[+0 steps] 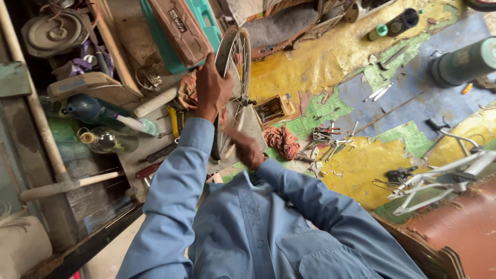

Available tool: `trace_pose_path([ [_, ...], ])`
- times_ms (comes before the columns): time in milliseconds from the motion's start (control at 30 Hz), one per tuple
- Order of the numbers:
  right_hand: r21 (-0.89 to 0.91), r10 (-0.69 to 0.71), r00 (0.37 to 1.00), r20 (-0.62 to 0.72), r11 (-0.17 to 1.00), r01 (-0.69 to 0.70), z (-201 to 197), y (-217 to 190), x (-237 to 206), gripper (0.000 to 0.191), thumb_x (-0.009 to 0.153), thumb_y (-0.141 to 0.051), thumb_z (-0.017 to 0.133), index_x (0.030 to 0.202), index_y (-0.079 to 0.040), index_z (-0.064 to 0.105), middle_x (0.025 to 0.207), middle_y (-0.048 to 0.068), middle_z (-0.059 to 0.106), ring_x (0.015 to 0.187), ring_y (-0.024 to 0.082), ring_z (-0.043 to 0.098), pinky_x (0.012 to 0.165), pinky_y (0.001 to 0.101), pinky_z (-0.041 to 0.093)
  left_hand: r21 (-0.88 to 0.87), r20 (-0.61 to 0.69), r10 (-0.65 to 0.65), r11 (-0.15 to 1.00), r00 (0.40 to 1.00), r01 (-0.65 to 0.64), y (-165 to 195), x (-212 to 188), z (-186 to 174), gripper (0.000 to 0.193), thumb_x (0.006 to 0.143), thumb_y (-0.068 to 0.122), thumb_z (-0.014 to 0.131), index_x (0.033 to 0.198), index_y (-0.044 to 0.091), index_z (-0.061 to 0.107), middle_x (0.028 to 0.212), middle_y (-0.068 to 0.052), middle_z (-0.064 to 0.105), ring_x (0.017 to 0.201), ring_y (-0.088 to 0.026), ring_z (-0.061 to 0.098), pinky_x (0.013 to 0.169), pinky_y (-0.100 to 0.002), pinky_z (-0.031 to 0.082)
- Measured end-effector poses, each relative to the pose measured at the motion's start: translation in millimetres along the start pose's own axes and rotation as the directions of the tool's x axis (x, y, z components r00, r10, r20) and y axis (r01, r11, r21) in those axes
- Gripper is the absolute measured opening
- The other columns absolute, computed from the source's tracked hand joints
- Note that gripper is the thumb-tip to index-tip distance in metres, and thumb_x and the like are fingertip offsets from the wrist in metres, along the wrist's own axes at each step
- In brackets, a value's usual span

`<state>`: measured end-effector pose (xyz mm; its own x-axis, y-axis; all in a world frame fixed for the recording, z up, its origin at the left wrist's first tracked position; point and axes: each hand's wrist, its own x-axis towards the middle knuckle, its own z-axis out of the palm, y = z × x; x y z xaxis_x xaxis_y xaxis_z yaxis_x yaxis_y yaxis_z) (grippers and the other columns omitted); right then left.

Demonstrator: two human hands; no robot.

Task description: The person uses a spoke wrench to tighten the spokes of a bicycle wheel mounted on a stand. They rotate the wheel and adjust individual spokes repeatedly to true the wheel.

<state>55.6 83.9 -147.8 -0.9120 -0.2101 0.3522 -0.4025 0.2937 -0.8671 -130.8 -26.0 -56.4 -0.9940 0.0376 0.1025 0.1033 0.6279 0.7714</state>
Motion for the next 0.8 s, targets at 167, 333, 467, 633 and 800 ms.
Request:
trace_pose_path([
  [167,-0.107,0.138,0.990,-0.020,0.984,-0.139,5.6,19.9,1.1,0.056,0.097,0.014,0.043,0.145,-0.010,0.059,0.155,0.019,0.053,0.113,0.029,0.072,0.088,0.0322,0.065,0.012,-0.061,0.025,1.000,0.998,-0.024,-3.7,7.3,-7.9,0.062,0.089,0.013,0.071,0.142,-0.009,0.048,0.114,-0.032,0.069,0.104,-0.043,0.070,0.094,-0.047,0.057],
  [333,-0.175,-0.180,0.983,0.040,0.967,0.184,5.6,9.1,-14.7,0.060,0.090,0.016,0.049,0.142,-0.009,0.060,0.150,0.017,0.058,0.124,0.035,0.069,0.102,0.0385,0.061,-0.029,0.006,-0.015,0.999,1.000,0.015,3.8,7.4,-11.2,0.057,0.087,0.015,0.071,0.136,-0.007,0.053,0.114,-0.032,0.070,0.103,-0.045,0.071,0.091,-0.048,0.057],
  [467,-0.054,0.104,0.994,-0.012,0.993,-0.105,-23.4,0.3,-10.3,0.057,0.091,0.015,0.048,0.140,-0.009,0.062,0.148,0.016,0.062,0.101,0.026,0.073,0.084,0.0325,0.062,-0.050,0.045,-0.084,0.995,0.995,0.086,9.2,6.4,-6.9,0.052,0.089,0.013,0.071,0.133,-0.006,0.052,0.107,-0.032,0.070,0.100,-0.045,0.071,0.089,-0.049,0.057],
  [633,-0.049,0.296,0.941,-0.165,0.950,-0.307,-26.9,-1.6,17.1,0.058,0.092,0.015,0.048,0.143,-0.009,0.060,0.149,0.018,0.061,0.098,0.026,0.072,0.075,0.0302,0.061,0.025,-0.013,0.008,1.000,1.000,-0.008,20.5,6.4,-0.4,0.048,0.085,0.013,0.073,0.124,-0.007,0.054,0.102,-0.032,0.071,0.095,-0.046,0.071,0.085,-0.052,0.055],
  [800,-0.108,0.041,0.998,-0.048,0.993,-0.046,-9.3,-19.9,21.3,0.054,0.093,0.012,0.050,0.144,-0.008,0.056,0.149,0.021,0.057,0.129,0.038,0.064,0.103,0.0429,0.059,-0.002,0.066,-0.055,0.998,0.996,0.055,26.3,4.5,1.4,0.039,0.088,0.013,0.068,0.121,-0.003,0.056,0.102,-0.028,0.074,0.096,-0.042,0.074,0.089,-0.048,0.058],
])
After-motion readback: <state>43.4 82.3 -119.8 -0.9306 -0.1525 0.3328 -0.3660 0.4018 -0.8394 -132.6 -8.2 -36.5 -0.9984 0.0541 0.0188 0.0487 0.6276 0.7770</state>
